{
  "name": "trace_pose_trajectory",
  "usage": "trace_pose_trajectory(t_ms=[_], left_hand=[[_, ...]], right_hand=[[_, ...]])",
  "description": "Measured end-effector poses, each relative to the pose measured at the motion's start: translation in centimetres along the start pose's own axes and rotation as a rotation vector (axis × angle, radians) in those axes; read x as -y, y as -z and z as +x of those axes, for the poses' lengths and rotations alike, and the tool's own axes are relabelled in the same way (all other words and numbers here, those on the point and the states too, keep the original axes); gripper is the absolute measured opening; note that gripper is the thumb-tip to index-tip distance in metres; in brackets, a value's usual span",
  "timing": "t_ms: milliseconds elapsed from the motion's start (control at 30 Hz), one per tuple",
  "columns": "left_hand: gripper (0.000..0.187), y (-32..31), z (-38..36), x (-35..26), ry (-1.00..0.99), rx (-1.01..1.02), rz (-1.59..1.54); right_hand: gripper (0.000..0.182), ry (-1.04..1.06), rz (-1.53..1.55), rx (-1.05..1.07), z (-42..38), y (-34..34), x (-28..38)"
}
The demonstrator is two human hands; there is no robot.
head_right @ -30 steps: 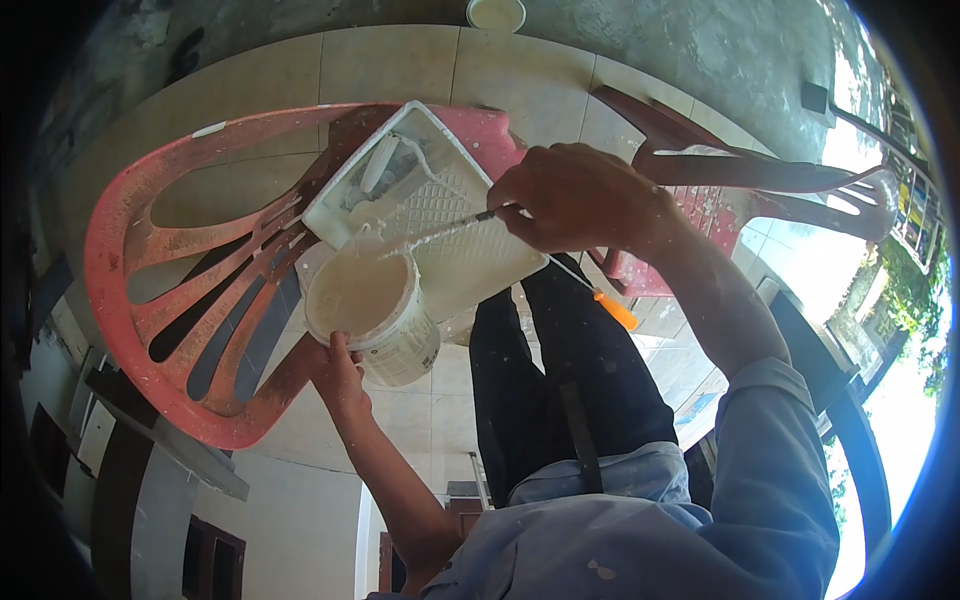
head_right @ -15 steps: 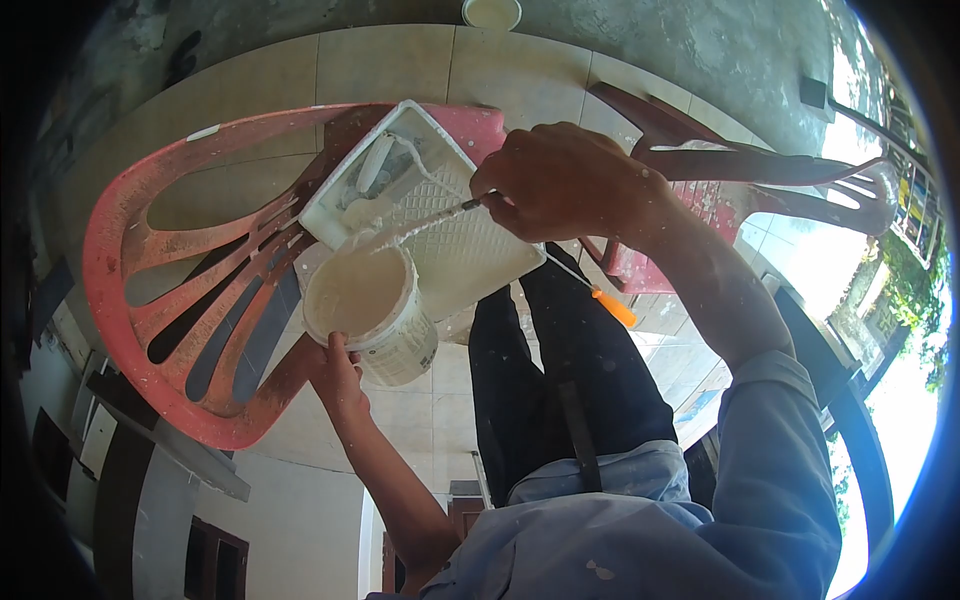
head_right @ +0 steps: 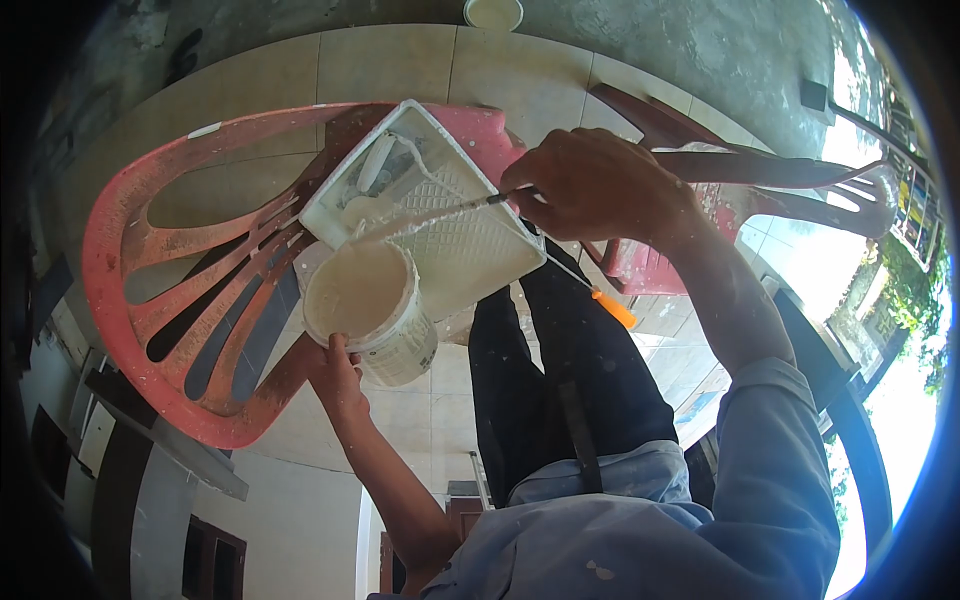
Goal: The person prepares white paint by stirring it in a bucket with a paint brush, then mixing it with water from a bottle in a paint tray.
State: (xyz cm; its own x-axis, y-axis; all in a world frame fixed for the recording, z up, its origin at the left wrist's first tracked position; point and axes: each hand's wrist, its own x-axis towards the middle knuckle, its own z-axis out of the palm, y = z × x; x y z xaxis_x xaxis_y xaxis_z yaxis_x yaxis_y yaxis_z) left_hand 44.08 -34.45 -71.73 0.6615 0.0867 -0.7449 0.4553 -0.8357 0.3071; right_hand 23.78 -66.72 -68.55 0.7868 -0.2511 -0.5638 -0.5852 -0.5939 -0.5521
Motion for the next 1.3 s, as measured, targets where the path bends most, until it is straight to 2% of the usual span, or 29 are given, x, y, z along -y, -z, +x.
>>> trace_pose_trajectory(t_ms=[167,267,467,567,667,867,967,1067,1300], left_hand=[[0.031,0.0,-0.6,-0.3,-0.014,-0.019,-0.027],[0.03,-0.1,-1.1,-0.4,-0.02,-0.055,-0.034],[0.023,-0.1,-1.7,-0.9,-0.001,-0.055,-0.052],[0.022,0.2,-1.9,-0.7,0.014,-0.029,-0.057],[0.023,-0.2,-2.7,-1.2,0.013,-0.072,-0.107],[0.027,0.0,-3.5,-1.4,-0.009,-0.045,-0.153],[0.028,0.8,-3.2,-0.2,-0.002,-0.006,-0.133],[0.027,0.9,-3.8,-0.1,-0.008,-0.016,-0.143],[0.029,1.4,-4.2,0.6,-0.024,0.026,-0.11]], right_hand=[[0.017,0.121,-0.102,-0.025,0.4,-2.4,0.6],[0.017,0.039,-0.104,-0.078,0.4,-1.5,0.6],[0.018,0.084,-0.041,-0.143,-0.9,-1.3,-1.2],[0.018,0.001,0.029,0.033,-1.3,-0.7,-0.2],[0.021,-0.12,0.013,0.093,-1.6,-1.2,0.3],[0.019,-0.127,0.155,0.019,-3.1,-1.9,-1.7],[0.019,-0.23,0.198,0.036,-4.0,-2.1,-2.1],[0.021,-0.222,0.152,0.042,-5.0,-3.8,-2.7],[0.019,-0.26,0.322,0.214,-4.5,-9.1,-2.4]])
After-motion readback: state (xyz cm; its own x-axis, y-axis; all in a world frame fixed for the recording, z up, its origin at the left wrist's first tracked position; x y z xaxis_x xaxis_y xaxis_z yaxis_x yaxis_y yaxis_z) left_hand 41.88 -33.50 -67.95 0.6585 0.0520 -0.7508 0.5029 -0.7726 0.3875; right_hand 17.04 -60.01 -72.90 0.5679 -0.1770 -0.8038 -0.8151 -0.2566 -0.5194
